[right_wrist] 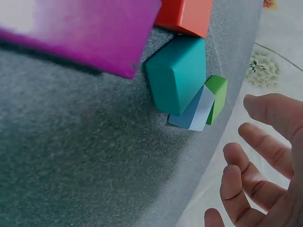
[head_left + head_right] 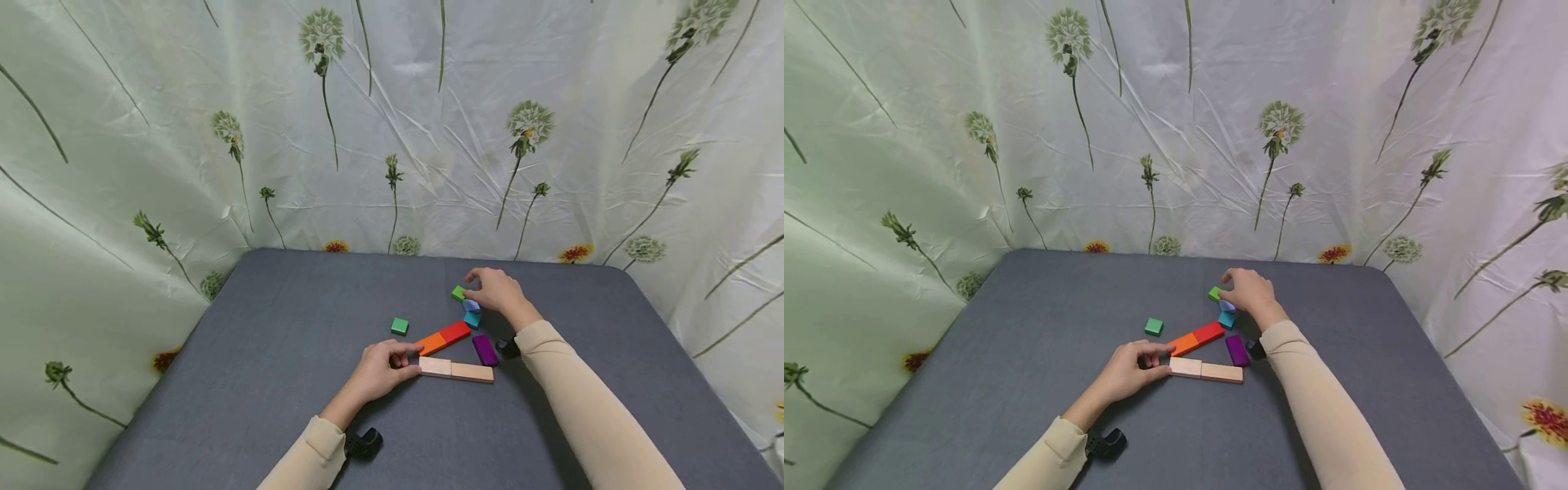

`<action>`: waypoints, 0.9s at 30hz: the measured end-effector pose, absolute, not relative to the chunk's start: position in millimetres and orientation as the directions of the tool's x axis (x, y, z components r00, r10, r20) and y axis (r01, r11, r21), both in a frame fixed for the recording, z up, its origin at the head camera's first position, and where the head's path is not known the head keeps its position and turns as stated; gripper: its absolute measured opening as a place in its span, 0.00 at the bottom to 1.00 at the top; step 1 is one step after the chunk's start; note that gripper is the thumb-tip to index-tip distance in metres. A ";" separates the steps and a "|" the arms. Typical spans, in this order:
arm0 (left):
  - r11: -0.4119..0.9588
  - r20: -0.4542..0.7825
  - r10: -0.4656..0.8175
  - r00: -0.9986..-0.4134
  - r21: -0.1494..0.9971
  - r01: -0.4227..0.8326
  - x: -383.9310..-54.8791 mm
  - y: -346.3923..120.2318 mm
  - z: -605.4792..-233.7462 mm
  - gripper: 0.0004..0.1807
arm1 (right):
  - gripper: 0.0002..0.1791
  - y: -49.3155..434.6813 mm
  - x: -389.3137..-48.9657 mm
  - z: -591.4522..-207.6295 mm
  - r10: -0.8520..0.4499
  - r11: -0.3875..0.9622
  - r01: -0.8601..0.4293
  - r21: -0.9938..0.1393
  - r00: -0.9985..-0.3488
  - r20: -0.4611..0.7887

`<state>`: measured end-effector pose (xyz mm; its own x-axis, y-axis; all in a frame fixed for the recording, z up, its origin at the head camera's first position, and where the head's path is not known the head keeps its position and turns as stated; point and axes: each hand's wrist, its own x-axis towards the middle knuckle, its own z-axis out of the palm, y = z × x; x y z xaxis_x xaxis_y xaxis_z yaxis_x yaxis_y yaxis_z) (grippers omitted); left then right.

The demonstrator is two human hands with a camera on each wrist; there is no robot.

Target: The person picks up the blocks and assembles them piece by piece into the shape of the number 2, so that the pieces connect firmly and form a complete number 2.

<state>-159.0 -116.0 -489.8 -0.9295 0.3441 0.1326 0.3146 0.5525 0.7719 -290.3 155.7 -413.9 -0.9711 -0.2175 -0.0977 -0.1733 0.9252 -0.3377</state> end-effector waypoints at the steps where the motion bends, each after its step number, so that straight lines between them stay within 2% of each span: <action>1: 0.552 0.132 0.344 -0.930 0.772 0.314 -159.1 -116.1 -489.9 0.19 | 0.23 156.9 -288.9 -414.0 -0.224 0.923 -0.180 -0.340 -0.970 -0.095; 27: 0.554 0.124 0.337 -0.933 0.775 0.303 -158.8 -115.4 -488.9 0.19 | 0.25 181.9 -237.2 -420.4 -0.234 0.884 -0.179 -0.432 -0.969 -0.076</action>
<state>-158.8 -115.4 -488.9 -0.9335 0.3365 0.1241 0.3029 0.5543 0.7752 -237.2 181.9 -420.4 -0.9693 -0.2337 -0.0765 -0.1791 0.8841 -0.4316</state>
